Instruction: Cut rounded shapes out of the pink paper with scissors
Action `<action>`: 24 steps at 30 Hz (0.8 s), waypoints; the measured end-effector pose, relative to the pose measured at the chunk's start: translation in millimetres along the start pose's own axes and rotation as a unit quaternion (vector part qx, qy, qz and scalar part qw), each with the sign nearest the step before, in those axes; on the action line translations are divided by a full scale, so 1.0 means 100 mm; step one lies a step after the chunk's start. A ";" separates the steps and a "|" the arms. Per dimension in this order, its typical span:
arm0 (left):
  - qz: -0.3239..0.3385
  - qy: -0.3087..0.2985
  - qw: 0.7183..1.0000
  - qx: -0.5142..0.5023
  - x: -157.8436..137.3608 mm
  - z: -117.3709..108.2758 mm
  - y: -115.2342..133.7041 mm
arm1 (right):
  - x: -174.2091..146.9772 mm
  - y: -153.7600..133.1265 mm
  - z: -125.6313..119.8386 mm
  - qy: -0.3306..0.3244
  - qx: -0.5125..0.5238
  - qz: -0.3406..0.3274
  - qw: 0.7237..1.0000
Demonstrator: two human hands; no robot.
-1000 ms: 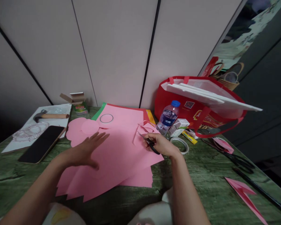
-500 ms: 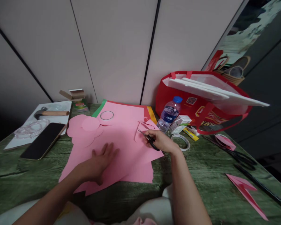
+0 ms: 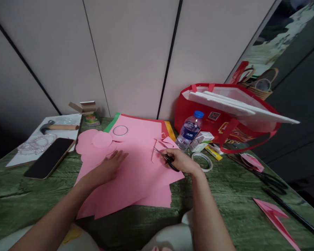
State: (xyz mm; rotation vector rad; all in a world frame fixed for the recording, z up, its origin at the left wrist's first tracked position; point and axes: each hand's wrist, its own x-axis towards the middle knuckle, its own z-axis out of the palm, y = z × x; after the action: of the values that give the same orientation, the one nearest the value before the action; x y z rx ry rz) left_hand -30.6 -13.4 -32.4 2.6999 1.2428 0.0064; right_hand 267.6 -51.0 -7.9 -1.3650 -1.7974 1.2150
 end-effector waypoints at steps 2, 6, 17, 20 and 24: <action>0.004 0.027 1.000 -0.001 0.08 0.05 -0.10 | 0.00 0.00 0.00 -0.001 -0.001 0.002 1.000; 0.000 0.080 0.997 -0.010 0.19 0.08 -0.20 | 0.01 0.00 0.01 0.001 -0.004 0.003 1.000; 0.026 0.177 0.983 -0.031 0.38 0.17 -0.19 | 0.01 -0.04 0.02 0.010 0.017 -0.003 1.000; -0.041 0.224 0.973 -0.032 0.43 0.17 -0.37 | 0.00 -0.09 0.03 0.023 0.027 -0.009 0.999; -0.076 0.251 0.964 -0.046 0.38 0.10 -0.47 | -0.03 -0.17 0.03 0.080 0.081 -0.023 0.993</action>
State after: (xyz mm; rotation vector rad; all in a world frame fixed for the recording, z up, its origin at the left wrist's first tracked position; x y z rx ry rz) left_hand -40.0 44.0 -52.2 2.5968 1.5255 0.7514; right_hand 258.6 -55.5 6.5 -1.2827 -1.5754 1.1655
